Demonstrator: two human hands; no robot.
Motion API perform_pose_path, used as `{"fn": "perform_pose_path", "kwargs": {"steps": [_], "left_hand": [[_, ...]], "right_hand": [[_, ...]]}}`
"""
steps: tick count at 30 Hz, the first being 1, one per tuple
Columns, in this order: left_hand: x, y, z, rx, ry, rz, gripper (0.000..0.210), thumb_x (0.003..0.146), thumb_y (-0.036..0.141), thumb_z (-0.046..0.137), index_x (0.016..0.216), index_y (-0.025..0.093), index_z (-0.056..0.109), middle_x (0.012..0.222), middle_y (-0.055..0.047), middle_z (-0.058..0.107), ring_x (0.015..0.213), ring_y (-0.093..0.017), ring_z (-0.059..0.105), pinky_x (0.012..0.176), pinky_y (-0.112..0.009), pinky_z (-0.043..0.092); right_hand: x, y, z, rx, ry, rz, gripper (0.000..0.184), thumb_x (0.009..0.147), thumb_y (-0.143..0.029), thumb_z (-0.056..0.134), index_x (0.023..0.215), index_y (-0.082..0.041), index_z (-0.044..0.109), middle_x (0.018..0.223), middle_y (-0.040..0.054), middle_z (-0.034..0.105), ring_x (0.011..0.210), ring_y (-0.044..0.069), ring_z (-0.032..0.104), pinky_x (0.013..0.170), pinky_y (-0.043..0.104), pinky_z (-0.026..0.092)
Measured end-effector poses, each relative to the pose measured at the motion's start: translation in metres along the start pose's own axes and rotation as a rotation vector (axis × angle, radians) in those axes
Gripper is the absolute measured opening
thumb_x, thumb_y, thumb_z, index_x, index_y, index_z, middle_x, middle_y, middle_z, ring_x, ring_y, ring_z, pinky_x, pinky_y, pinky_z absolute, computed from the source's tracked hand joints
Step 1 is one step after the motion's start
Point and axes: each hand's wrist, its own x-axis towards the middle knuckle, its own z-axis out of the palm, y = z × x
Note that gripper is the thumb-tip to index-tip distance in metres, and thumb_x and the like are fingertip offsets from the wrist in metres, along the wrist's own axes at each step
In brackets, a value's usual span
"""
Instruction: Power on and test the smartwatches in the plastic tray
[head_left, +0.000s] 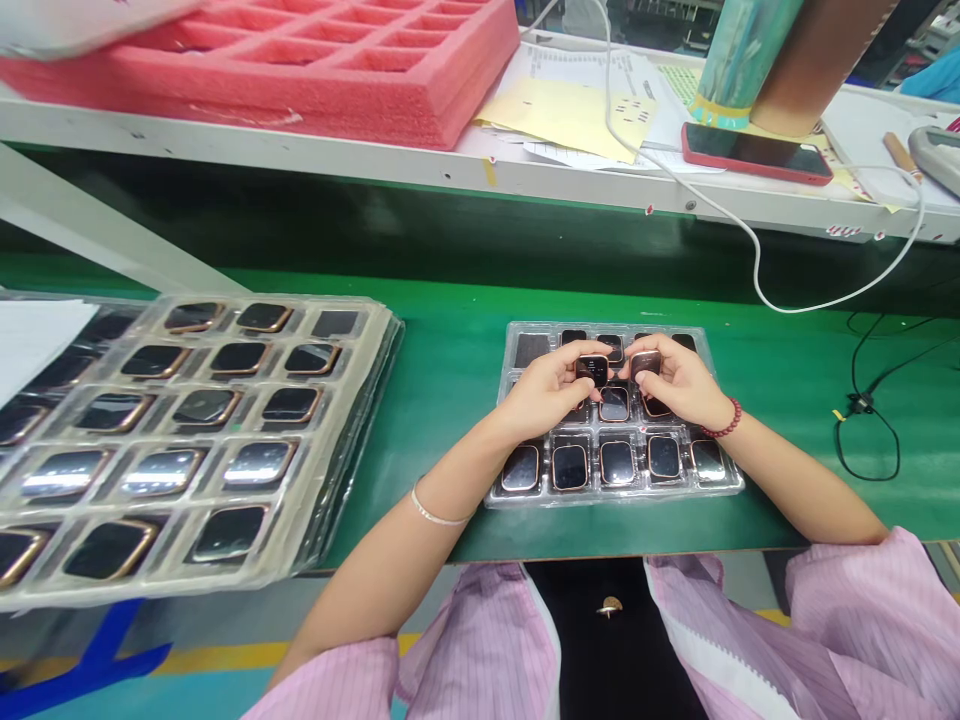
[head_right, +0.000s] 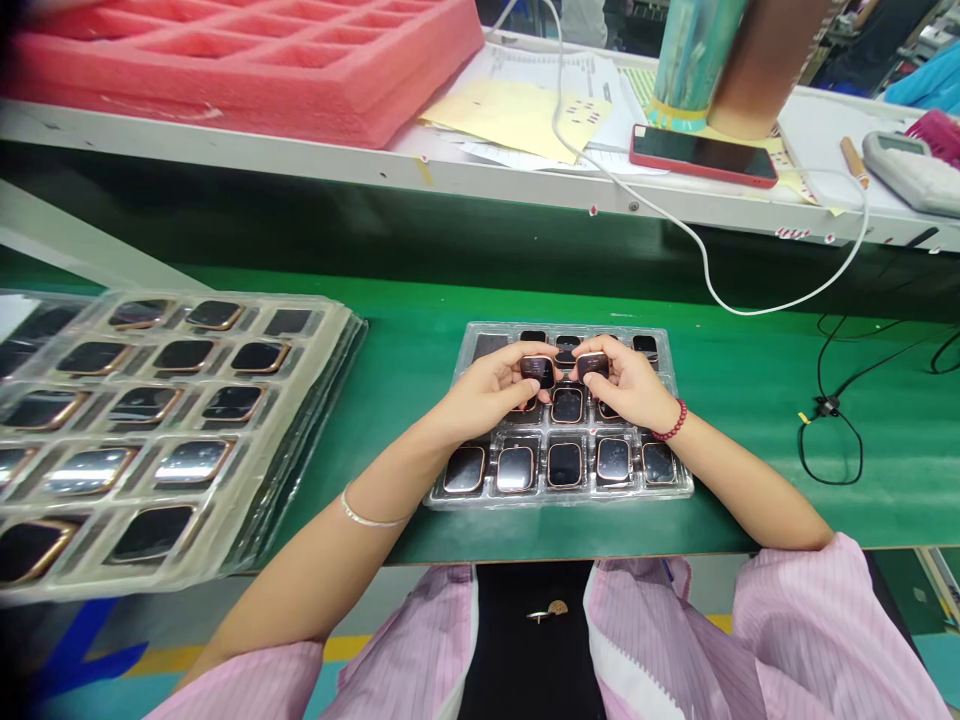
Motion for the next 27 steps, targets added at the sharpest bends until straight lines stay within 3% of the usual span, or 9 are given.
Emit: {"fn": "perform_pose_path", "kwargs": {"steps": [4,12,17,22,27], "left_hand": [[-0.0001,0.0018,0.0006,-0.007,-0.006,0.035,0.045,0.077,0.009,0.06,0.122,0.016,0.06,0.11,-0.007,0.07,0.075,-0.012,0.069,0.072,-0.026,0.055],[0.0009,-0.0015,0.0003,0.002,0.01,-0.008,0.048,0.076,0.011,0.061,0.125,0.014,0.059,0.099,-0.006,0.07,0.074,-0.014,0.069,0.075,-0.029,0.055],[0.0009,-0.0003,0.0006,-0.007,0.021,0.003,0.043,0.077,0.015,0.065,0.12,0.016,0.062,0.1,-0.006,0.071,0.072,-0.013,0.069,0.065,-0.024,0.052],[0.0008,0.0022,0.0005,-0.03,0.044,-0.02,0.033,0.082,0.026,0.066,0.113,0.014,0.065,0.092,-0.007,0.072,0.061,-0.011,0.064,0.054,-0.021,0.047],[0.0001,0.0029,0.0001,-0.024,0.05,-0.006,0.033,0.081,0.025,0.068,0.111,0.015,0.066,0.095,-0.007,0.073,0.064,-0.011,0.065,0.055,-0.021,0.047]], "right_hand": [[0.0001,-0.0016,0.0,-0.013,-0.005,-0.015,0.031,0.085,-0.018,0.065,0.114,-0.019,0.056,0.094,0.0057,0.071,0.09,0.019,0.071,0.074,0.03,0.056],[0.0001,-0.0019,0.0,-0.033,-0.012,-0.003,0.026,0.087,-0.019,0.061,0.113,-0.019,0.056,0.093,0.0055,0.071,0.086,0.019,0.071,0.074,0.032,0.056],[-0.0004,-0.0016,-0.0007,-0.064,-0.012,0.009,0.031,0.083,-0.017,0.063,0.114,-0.019,0.057,0.098,0.007,0.071,0.09,0.02,0.07,0.073,0.031,0.056],[-0.0006,-0.0021,-0.0014,0.008,-0.007,0.064,0.021,0.092,-0.025,0.057,0.112,-0.018,0.058,0.09,0.0052,0.072,0.063,0.012,0.06,0.059,0.026,0.054],[-0.0008,-0.0029,-0.0017,0.019,-0.026,0.039,0.026,0.089,-0.023,0.062,0.115,-0.018,0.058,0.095,0.0063,0.073,0.07,0.013,0.064,0.062,0.026,0.055]]}}
